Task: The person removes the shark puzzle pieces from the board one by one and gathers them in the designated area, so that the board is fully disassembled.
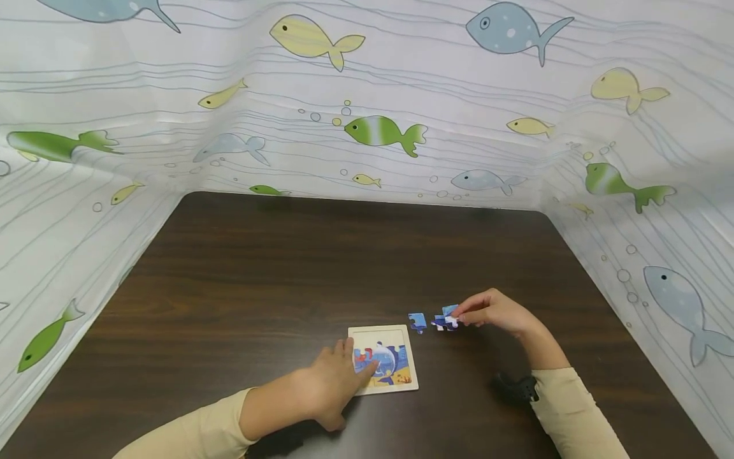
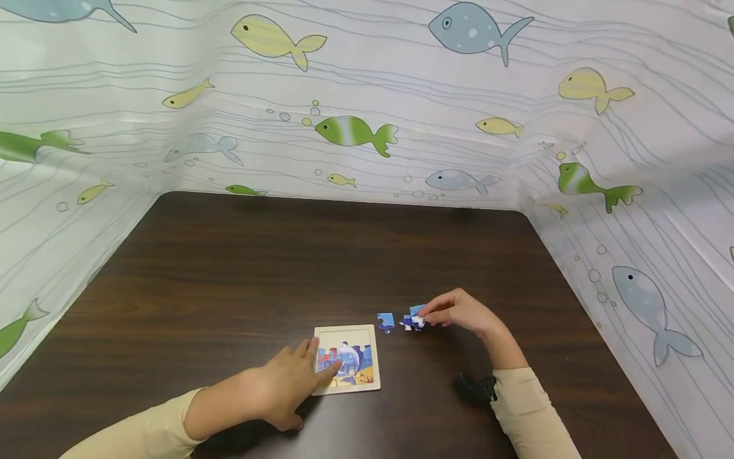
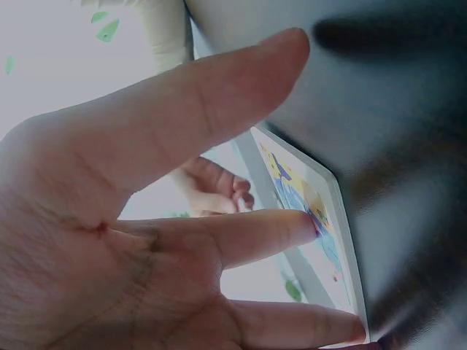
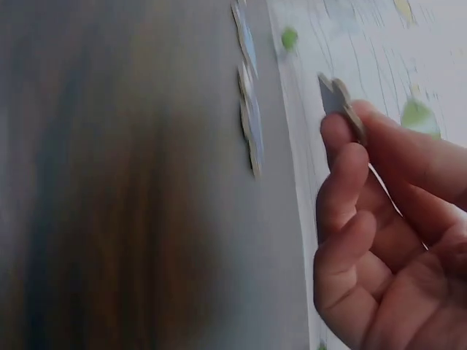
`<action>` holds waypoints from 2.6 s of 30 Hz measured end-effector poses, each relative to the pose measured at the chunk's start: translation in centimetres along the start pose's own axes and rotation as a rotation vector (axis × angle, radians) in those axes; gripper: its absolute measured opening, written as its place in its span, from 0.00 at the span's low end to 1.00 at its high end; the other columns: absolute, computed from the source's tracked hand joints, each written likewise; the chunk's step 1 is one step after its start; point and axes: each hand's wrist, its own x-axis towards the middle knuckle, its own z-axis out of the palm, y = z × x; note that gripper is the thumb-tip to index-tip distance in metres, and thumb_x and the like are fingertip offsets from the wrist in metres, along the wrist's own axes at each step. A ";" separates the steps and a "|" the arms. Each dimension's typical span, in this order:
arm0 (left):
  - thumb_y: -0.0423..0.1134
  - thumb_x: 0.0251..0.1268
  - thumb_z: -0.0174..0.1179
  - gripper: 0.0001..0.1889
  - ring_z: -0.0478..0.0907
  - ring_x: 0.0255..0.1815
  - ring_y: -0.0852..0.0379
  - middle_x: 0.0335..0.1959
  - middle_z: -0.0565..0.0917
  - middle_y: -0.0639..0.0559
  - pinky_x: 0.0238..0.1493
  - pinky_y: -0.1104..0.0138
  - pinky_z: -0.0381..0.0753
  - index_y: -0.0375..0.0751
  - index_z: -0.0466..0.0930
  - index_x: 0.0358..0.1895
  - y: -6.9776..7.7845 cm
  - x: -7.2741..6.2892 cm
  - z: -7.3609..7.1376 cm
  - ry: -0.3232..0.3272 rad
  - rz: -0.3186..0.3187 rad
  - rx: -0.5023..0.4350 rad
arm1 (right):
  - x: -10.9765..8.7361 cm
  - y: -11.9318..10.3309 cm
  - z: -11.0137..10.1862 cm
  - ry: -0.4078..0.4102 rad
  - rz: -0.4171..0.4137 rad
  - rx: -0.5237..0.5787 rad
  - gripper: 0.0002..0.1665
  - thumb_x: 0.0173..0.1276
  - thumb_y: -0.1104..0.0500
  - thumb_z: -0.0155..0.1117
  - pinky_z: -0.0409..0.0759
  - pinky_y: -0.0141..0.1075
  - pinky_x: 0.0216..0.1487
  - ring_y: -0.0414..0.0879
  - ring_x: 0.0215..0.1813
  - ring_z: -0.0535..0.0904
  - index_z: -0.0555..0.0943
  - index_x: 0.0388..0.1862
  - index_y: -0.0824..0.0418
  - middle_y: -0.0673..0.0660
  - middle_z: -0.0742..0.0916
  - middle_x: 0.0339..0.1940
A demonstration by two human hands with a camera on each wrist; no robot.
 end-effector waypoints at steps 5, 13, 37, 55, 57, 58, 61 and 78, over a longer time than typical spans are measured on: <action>0.63 0.37 0.74 0.54 0.66 0.70 0.38 0.71 0.64 0.32 0.63 0.54 0.72 0.65 0.57 0.74 0.0 0.1 -0.1 0.006 0.009 -0.006 | -0.6 1.2 -1.7 0.029 0.051 -0.046 0.13 0.62 0.59 0.66 0.77 0.42 0.40 0.46 0.37 0.80 0.86 0.41 0.66 0.55 0.88 0.36; 0.65 0.37 0.73 0.54 0.67 0.69 0.39 0.70 0.65 0.32 0.61 0.54 0.73 0.64 0.57 0.74 0.0 0.0 0.0 0.017 0.019 0.022 | -0.5 1.9 -2.1 0.055 0.115 -0.061 0.11 0.61 0.62 0.67 0.77 0.38 0.34 0.44 0.32 0.78 0.86 0.39 0.68 0.54 0.87 0.29; 0.63 0.38 0.73 0.54 0.66 0.70 0.39 0.71 0.63 0.31 0.63 0.54 0.72 0.64 0.56 0.74 -0.1 0.0 -0.2 0.000 0.022 -0.014 | -0.6 0.8 -1.2 0.117 0.110 -0.269 0.05 0.56 0.59 0.71 0.73 0.38 0.38 0.43 0.34 0.76 0.88 0.31 0.60 0.52 0.89 0.30; 0.62 0.50 0.67 0.43 0.60 0.74 0.45 0.75 0.61 0.44 0.63 0.44 0.69 0.62 0.62 0.72 -0.2 -0.8 -0.4 0.110 0.114 -0.139 | 0.8 -4.8 5.4 -0.169 -0.217 -0.252 0.15 0.68 0.57 0.62 0.76 0.30 0.31 0.37 0.28 0.74 0.85 0.51 0.60 0.56 0.86 0.34; 0.62 0.51 0.67 0.43 0.58 0.76 0.48 0.76 0.58 0.48 0.63 0.44 0.69 0.62 0.61 0.73 -0.1 -0.7 -0.3 0.094 0.148 -0.142 | 1.2 -5.2 6.4 -0.201 -0.243 -0.288 0.16 0.69 0.59 0.61 0.74 0.29 0.28 0.35 0.25 0.72 0.84 0.53 0.60 0.54 0.87 0.35; 0.62 0.51 0.67 0.43 0.58 0.76 0.49 0.77 0.58 0.49 0.63 0.43 0.69 0.62 0.61 0.73 0.0 -0.6 -0.3 0.086 0.157 -0.141 | 1.3 -5.4 6.8 -0.214 -0.250 -0.308 0.16 0.69 0.59 0.61 0.73 0.28 0.27 0.34 0.25 0.71 0.84 0.53 0.60 0.53 0.88 0.36; 0.62 0.50 0.67 0.43 0.59 0.76 0.50 0.77 0.58 0.49 0.62 0.44 0.70 0.63 0.61 0.72 0.1 -0.4 -0.2 0.069 0.165 -0.136 | 1.6 -5.6 7.5 -0.225 -0.254 -0.360 0.15 0.68 0.60 0.62 0.69 0.27 0.23 0.33 0.22 0.68 0.85 0.52 0.60 0.51 0.89 0.40; 0.63 0.50 0.66 0.43 0.63 0.73 0.52 0.75 0.61 0.48 0.59 0.48 0.73 0.63 0.61 0.72 0.6 -0.3 0.3 0.098 0.113 -0.014 | 2.9 -5.9 8.3 -0.238 -0.236 -0.317 0.06 0.65 0.64 0.62 0.75 0.27 0.31 0.33 0.28 0.73 0.86 0.36 0.59 0.48 0.85 0.29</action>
